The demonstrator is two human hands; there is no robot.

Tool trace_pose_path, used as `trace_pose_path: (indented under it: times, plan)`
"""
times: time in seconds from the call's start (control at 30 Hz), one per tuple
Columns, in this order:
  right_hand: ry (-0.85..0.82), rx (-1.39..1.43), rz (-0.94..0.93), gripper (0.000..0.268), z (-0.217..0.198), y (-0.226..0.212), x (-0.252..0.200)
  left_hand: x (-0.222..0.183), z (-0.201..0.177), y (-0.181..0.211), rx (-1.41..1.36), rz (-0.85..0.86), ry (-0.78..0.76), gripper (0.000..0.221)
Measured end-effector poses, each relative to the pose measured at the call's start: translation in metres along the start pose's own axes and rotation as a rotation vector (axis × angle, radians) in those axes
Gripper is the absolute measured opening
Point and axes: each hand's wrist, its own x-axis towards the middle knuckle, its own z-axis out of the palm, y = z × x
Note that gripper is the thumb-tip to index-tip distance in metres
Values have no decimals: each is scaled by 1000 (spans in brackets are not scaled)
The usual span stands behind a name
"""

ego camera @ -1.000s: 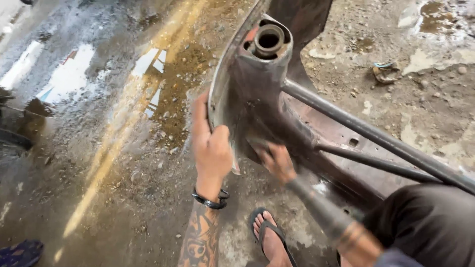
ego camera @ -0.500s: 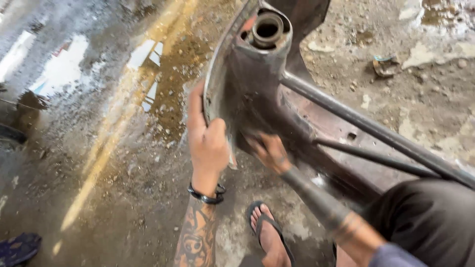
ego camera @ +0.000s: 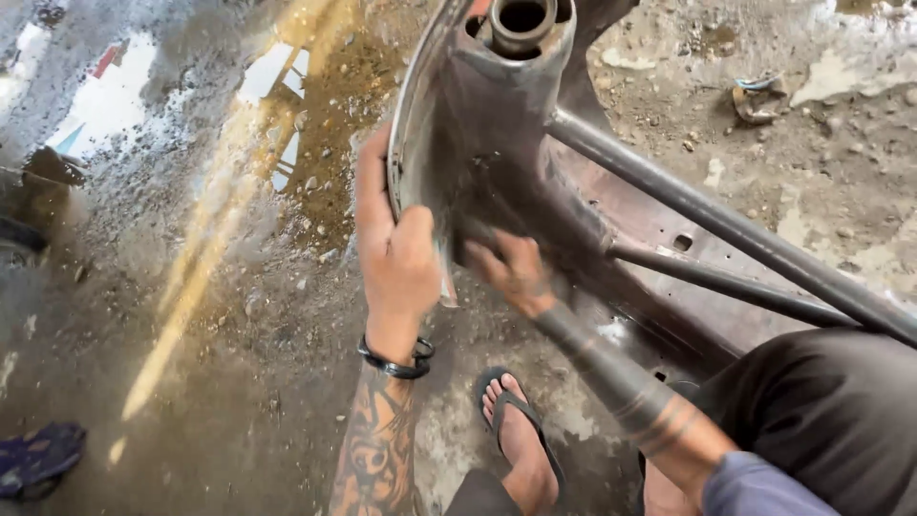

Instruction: Sanding a motorcycle frame with sandpaper to remove old paint and rust in preparation for repair.

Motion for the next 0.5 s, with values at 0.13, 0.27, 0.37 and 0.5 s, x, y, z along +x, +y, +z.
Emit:
trace_pose_path:
  times: [0.13, 0.27, 0.37, 0.5]
  plan:
    - [128, 70, -109, 13, -17, -90, 17, -9, -4, -4, 66, -20, -19, 81]
    - [78, -155, -317, 31, 1, 16, -29, -6, 0, 9, 44, -42, 8, 67]
    - [-44, -363, 17, 16, -1, 63, -47, -4, -1, 13, 73, -36, -20, 57]
    - [16, -120, 312, 31, -2, -96, 15, -4, 0, 15, 70, -54, -30, 60]
